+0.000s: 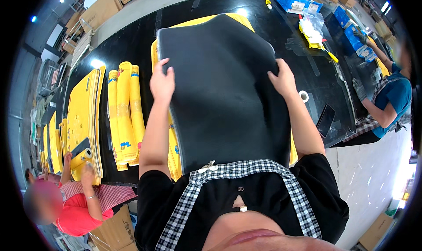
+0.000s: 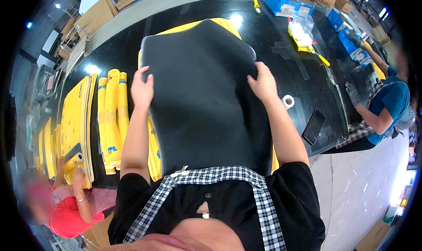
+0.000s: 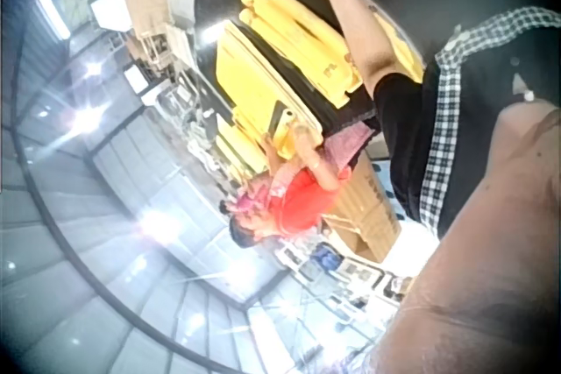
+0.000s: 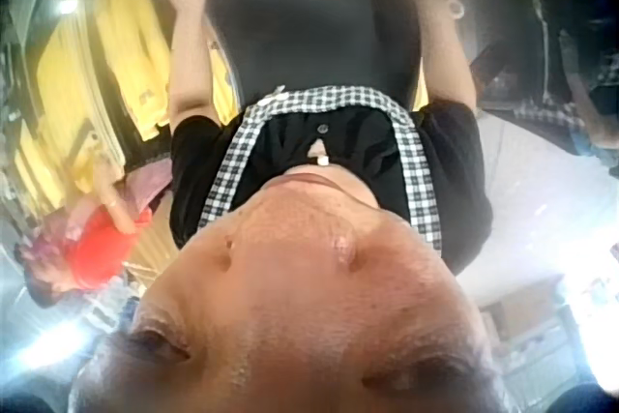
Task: The person repeatedly rolls up yellow play mats with cartoon designs and secures them with clear tape. They handle the mats by folding and rolling them tightly, then wrapping tape around the center to keep them bundled.
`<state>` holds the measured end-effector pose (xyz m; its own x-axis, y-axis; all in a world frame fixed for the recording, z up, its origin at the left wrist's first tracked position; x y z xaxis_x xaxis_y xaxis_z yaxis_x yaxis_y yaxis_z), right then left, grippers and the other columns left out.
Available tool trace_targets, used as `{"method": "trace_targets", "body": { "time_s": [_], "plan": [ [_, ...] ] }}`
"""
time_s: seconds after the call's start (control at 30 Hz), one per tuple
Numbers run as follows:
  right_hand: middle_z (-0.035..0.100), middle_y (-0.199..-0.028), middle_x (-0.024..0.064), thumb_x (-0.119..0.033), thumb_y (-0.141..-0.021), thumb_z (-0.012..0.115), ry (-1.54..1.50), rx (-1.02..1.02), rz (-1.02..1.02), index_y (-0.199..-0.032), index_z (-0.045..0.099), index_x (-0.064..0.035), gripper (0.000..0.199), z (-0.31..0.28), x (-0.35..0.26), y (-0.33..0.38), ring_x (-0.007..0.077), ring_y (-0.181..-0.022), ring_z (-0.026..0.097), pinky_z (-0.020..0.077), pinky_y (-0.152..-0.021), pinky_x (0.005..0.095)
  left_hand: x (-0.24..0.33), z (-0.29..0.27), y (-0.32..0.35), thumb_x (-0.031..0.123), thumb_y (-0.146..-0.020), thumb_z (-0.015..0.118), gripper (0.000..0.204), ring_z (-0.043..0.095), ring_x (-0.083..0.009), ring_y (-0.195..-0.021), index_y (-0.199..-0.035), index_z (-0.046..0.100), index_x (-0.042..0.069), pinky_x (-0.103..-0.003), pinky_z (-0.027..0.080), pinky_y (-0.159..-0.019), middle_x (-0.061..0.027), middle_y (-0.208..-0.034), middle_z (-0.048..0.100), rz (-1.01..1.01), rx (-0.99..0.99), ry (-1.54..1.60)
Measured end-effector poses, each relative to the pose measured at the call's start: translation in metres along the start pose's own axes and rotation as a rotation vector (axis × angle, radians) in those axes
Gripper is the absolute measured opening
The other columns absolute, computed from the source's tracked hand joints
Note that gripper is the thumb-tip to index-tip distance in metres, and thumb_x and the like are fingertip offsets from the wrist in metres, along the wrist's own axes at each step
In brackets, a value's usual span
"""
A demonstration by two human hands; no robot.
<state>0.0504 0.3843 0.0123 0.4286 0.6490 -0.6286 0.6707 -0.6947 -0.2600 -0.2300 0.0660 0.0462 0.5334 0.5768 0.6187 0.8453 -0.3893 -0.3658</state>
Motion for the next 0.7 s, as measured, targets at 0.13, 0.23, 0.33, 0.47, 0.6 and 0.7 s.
{"method": "trace_targets", "body": {
  "time_s": [0.13,0.23,0.33,0.47,0.6,0.7],
  "plan": [
    [0.058,-0.125,0.0272,-0.022,-0.078,0.079,-0.257,-0.178,0.157,-0.133,0.044,0.0058,0.072,0.036,-0.007,-0.015,0.0356,-0.119,0.060,0.0491,-0.100,0.0409,-0.089,-0.012,-0.003,0.022,-0.092,0.069,0.055,0.060,-0.0413,-0.121,-0.140,0.047,0.007,-0.045,0.048,-0.101,-0.0223,-0.136,0.060,-0.226,-0.059,-0.208],
    [0.056,-0.129,0.0253,-0.024,-0.073,0.086,-0.607,-0.353,0.624,-0.143,0.033,0.0051,0.092,0.097,0.043,-0.025,0.0300,-0.118,0.059,0.0503,-0.098,0.0374,-0.178,0.013,0.006,0.024,-0.090,0.072,0.076,0.053,-0.0421,-0.132,-0.152,0.037,-0.001,-0.042,0.042,-0.111,-0.0266,-0.144,0.053,-0.341,-0.115,-0.316],
    [0.068,-0.111,0.0199,-0.025,-0.079,0.081,-0.513,-0.275,0.539,-0.133,0.054,0.0043,0.067,0.092,0.061,-0.041,0.0272,-0.103,0.068,0.0531,-0.091,0.0370,-0.171,0.019,0.005,0.023,-0.089,0.073,0.056,0.061,-0.0400,-0.120,-0.136,0.054,0.000,-0.043,0.046,-0.104,-0.0239,-0.129,0.063,-0.412,-0.024,-0.186],
    [0.072,-0.101,0.0203,-0.022,-0.085,0.073,-0.022,0.016,0.120,-0.122,0.067,-0.0064,0.040,0.053,-0.004,-0.041,0.0347,-0.097,0.070,0.0545,-0.086,0.0431,-0.130,0.011,0.000,0.015,-0.089,0.073,0.034,0.066,-0.0378,-0.105,-0.118,0.062,0.003,-0.043,0.050,-0.093,-0.0181,-0.110,0.069,-0.157,0.026,-0.180],
    [0.071,-0.107,0.0202,-0.025,-0.090,0.070,0.068,0.189,0.037,-0.123,0.064,-0.0101,0.036,0.036,-0.017,-0.055,0.0389,-0.101,0.068,0.0535,-0.087,0.0476,-0.099,0.013,-0.037,0.011,-0.091,0.070,0.029,0.067,-0.0373,-0.099,-0.119,0.061,0.007,-0.045,0.051,-0.087,-0.0162,-0.105,0.071,0.038,0.142,-0.187],
    [0.069,-0.118,0.0239,-0.033,-0.091,0.072,0.111,0.032,0.206,-0.133,0.056,-0.0039,0.053,0.050,0.020,-0.083,0.0395,-0.111,0.066,0.0520,-0.095,0.0463,-0.129,0.028,-0.074,0.028,-0.094,0.070,0.046,0.068,-0.0385,-0.107,-0.132,0.055,0.007,-0.044,0.052,-0.092,-0.0208,-0.113,0.071,-0.286,0.010,-0.201]
  ]
}}
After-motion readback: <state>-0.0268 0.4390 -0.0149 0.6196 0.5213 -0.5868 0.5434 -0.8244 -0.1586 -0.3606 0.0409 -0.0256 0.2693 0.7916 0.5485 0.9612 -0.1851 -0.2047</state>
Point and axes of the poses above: each hand's wrist, its own y-axis away from the middle knuckle, its own z-axis out of the palm, x = y × z, the point moved 6 cm from there along -y, towards the middle knuckle
